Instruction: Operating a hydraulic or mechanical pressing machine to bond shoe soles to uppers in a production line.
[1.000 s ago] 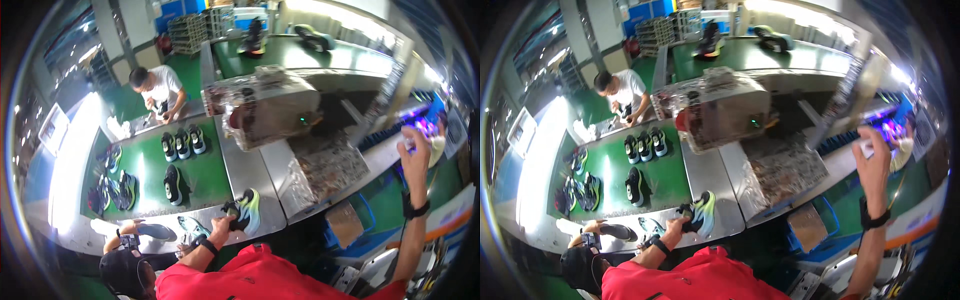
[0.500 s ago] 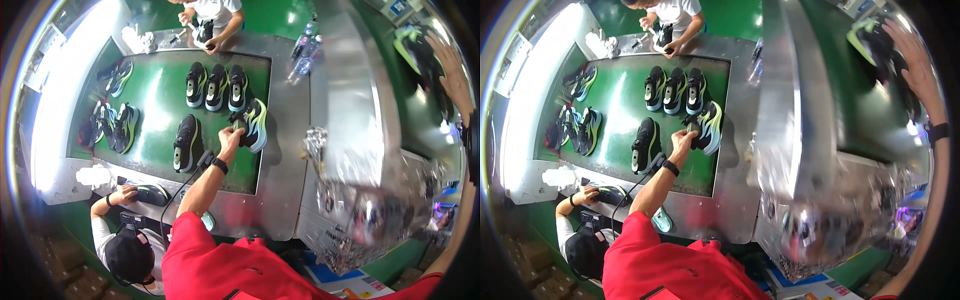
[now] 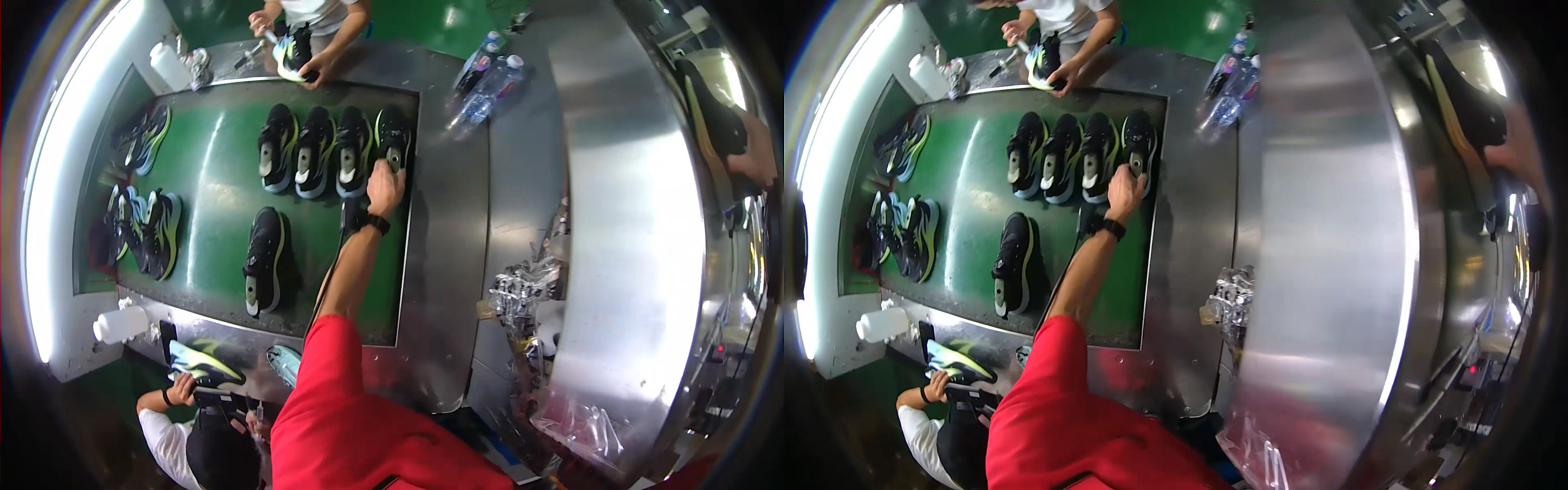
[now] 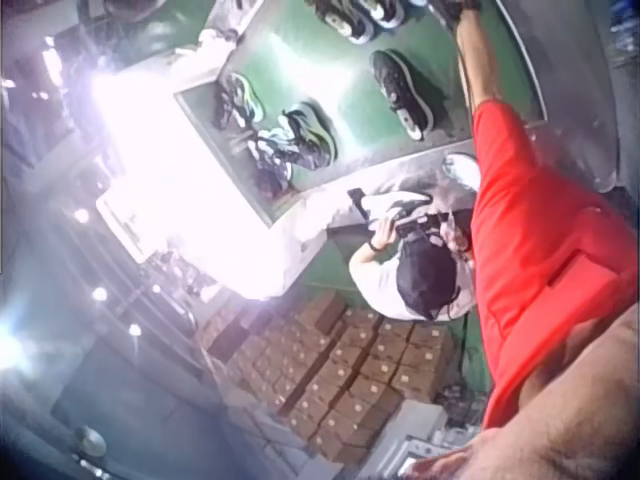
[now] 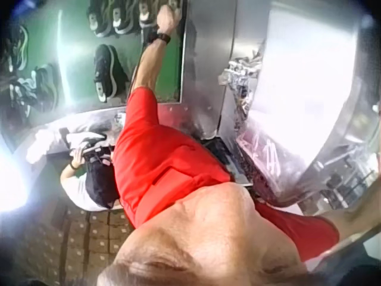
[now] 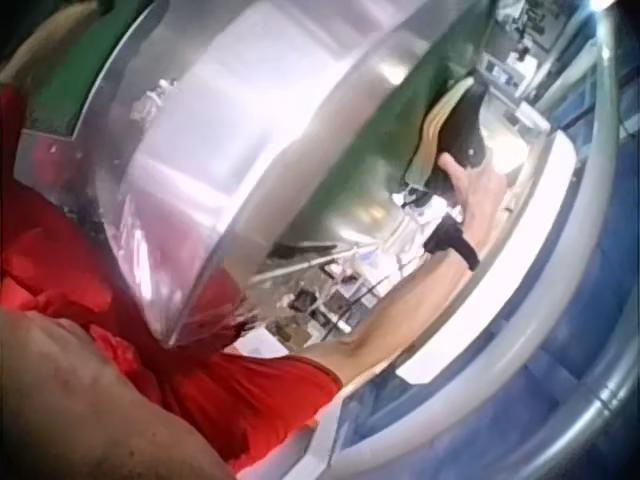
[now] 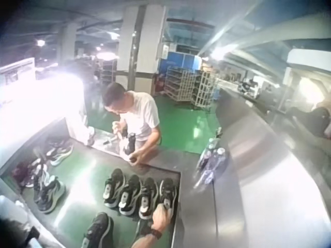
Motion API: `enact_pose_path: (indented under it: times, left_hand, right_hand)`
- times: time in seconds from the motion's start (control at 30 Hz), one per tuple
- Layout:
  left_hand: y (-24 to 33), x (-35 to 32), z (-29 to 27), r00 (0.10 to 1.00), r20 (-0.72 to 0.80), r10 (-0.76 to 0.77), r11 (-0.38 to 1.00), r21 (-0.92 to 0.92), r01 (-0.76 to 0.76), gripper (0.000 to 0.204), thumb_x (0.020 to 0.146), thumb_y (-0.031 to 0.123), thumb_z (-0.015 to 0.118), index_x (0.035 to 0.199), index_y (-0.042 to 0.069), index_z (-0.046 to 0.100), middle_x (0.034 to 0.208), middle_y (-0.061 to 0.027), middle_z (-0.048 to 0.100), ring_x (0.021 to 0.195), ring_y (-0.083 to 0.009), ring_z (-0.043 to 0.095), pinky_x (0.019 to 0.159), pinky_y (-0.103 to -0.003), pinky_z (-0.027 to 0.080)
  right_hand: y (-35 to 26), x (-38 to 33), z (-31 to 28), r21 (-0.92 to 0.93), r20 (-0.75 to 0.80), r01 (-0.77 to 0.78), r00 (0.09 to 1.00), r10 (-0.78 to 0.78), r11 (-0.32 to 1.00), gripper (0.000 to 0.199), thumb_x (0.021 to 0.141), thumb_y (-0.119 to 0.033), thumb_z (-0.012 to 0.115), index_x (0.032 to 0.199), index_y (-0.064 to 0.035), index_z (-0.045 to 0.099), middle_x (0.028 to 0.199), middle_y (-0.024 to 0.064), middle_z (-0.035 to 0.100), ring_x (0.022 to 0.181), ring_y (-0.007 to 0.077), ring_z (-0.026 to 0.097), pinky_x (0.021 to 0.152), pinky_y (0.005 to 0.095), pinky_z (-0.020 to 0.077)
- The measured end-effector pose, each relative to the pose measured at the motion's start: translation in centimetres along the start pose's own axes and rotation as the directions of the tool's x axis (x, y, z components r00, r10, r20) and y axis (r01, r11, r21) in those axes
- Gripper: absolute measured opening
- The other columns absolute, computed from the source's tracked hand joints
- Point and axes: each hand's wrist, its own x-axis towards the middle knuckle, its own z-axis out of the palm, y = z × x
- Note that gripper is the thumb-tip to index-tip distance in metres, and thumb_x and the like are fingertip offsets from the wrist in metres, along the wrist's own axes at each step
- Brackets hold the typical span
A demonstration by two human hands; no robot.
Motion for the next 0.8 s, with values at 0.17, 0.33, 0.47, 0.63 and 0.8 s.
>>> enact_pose_path:
  times: [0.17, 0.33, 0.47, 0.63, 0.8]
  left_hand:
    - [5.8, -12.0, 0.0, 0.989, 0.095, 0.109, 0.956, -0.284, -0.078, 0.065, 0.083, 0.011, 0.065, 0.140, -0.004, 0.038, 0.140, -0.0239, 0.045, 0.132, -0.0381, 0.042, 0.109, -0.040, 0.035]
    - [6.8, -30.1, -9.3, 0.604, 0.770, 0.205, 0.965, -0.263, 0.007, 0.017, 0.085, 0.002, 0.064, 0.101, -0.004, 0.063, 0.082, -0.0096, 0.068, 0.076, -0.0175, 0.065, 0.068, -0.031, 0.053]
    - [19.8, -36.1, -15.8, 0.378, 0.892, 0.247, 0.676, -0.438, 0.593, 0.018, 0.089, 0.011, 0.069, 0.077, -0.003, 0.070, 0.071, -0.0040, 0.068, 0.076, -0.0099, 0.062, 0.069, -0.027, 0.050]
    - [34.4, -34.4, -20.3, 0.317, 0.605, 0.731, 0.435, -0.770, 0.467, 0.057, 0.092, 0.044, 0.063, 0.120, -0.006, 0.060, 0.126, -0.0197, 0.060, 0.121, -0.0293, 0.055, 0.104, -0.042, 0.041]
    - [49.5, -39.5, -20.6, 0.446, 0.124, 0.887, -0.007, -0.960, 0.279, 0.097, 0.077, 0.061, 0.070, 0.141, -0.003, 0.035, 0.137, -0.0156, 0.047, 0.122, -0.0279, 0.050, 0.103, -0.040, 0.039]
  right_hand:
    - [-11.4, -4.1, -4.5, -0.345, -0.230, -0.204, 0.965, 0.128, 0.916, 0.054, 0.063, -0.032, 0.080, 0.103, -0.0012, 0.061, 0.072, 0.0172, 0.058, 0.065, 0.0314, 0.058, 0.060, 0.0434, 0.0425]
    - [-15.5, -6.5, -4.2, -0.299, -0.401, -0.281, 0.904, 0.147, 0.912, 0.060, 0.055, -0.040, 0.082, 0.099, -0.0043, 0.064, 0.075, 0.0162, 0.063, 0.072, 0.0343, 0.062, 0.068, 0.0407, 0.0487]
    - [-20.2, -15.0, -11.4, -0.111, -0.356, -0.554, 0.797, 0.488, 0.825, 0.053, 0.063, -0.036, 0.078, 0.102, -0.0006, 0.065, 0.085, 0.0197, 0.067, 0.074, 0.0323, 0.065, 0.066, 0.0402, 0.0529]
    - [-28.8, -29.6, -14.9, 0.184, -0.536, -0.619, 0.588, 0.606, 0.764, 0.073, 0.054, -0.047, 0.088, 0.105, 0.0003, 0.065, 0.087, 0.0178, 0.068, 0.078, 0.0290, 0.068, 0.074, 0.0347, 0.0518]
    - [-40.1, -44.0, -13.8, 0.396, -0.522, -0.712, 0.345, 0.780, 0.580, 0.068, 0.056, -0.049, 0.086, 0.098, -0.0005, 0.063, 0.078, 0.0173, 0.065, 0.073, 0.0340, 0.067, 0.069, 0.0420, 0.0523]
